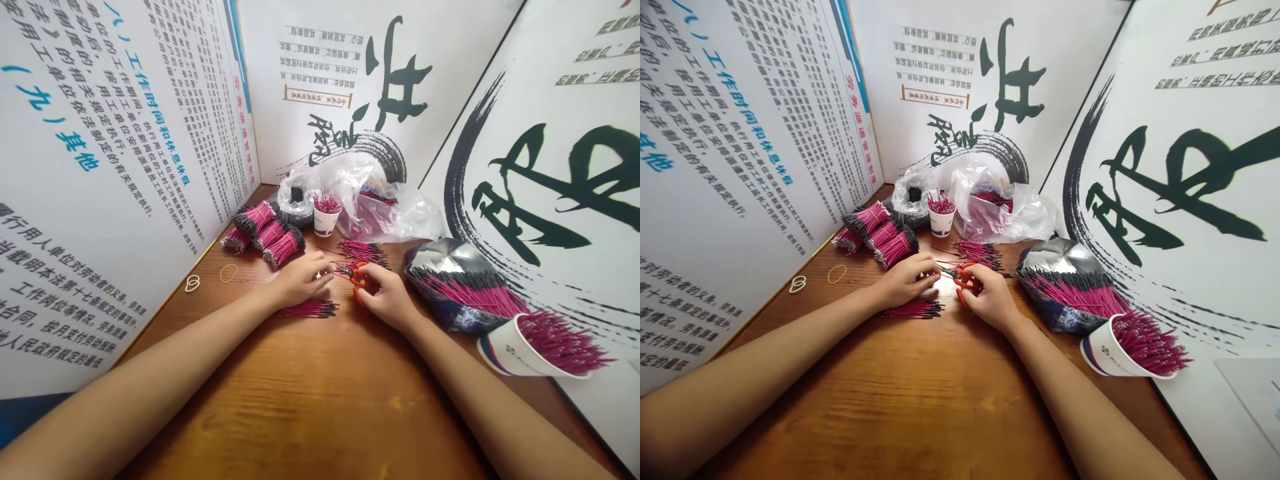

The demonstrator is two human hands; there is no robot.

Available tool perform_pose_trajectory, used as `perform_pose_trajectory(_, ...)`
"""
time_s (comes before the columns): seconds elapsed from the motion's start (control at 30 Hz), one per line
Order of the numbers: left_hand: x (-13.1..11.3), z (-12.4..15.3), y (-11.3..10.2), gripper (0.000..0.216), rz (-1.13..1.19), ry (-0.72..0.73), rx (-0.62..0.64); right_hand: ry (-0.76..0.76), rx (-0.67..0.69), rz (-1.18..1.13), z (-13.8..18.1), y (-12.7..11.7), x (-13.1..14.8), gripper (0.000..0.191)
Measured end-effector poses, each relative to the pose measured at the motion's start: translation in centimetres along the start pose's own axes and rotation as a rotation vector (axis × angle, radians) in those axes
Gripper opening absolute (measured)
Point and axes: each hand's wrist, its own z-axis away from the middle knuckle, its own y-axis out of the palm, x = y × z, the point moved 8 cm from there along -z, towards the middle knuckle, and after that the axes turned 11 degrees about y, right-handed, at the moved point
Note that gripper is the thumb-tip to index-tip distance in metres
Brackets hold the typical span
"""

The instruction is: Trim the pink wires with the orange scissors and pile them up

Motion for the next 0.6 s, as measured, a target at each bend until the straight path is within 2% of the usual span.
perform_pose_trajectory(0.2, 0.3, 0.1, 0.0, 0.026, 0.028, -0.016, 0.004, 0.017, -0.016, 0.055, 0.0, 0.1, -0.2, 0.013)
perform_pose_trajectory(0.37, 0.7, 0.1, -0.3, 0.026, 0.060, -0.059, -0.027, 0.083, -0.032, 0.007, -0.1, 0.0, -0.9, 0.010)
perform_pose_trajectory(0.6, 0.8, 0.2, -0.3, 0.026, 0.085, -0.054, -0.037, 0.095, -0.017, -0.010, -0.2, 0.2, -1.1, 0.006)
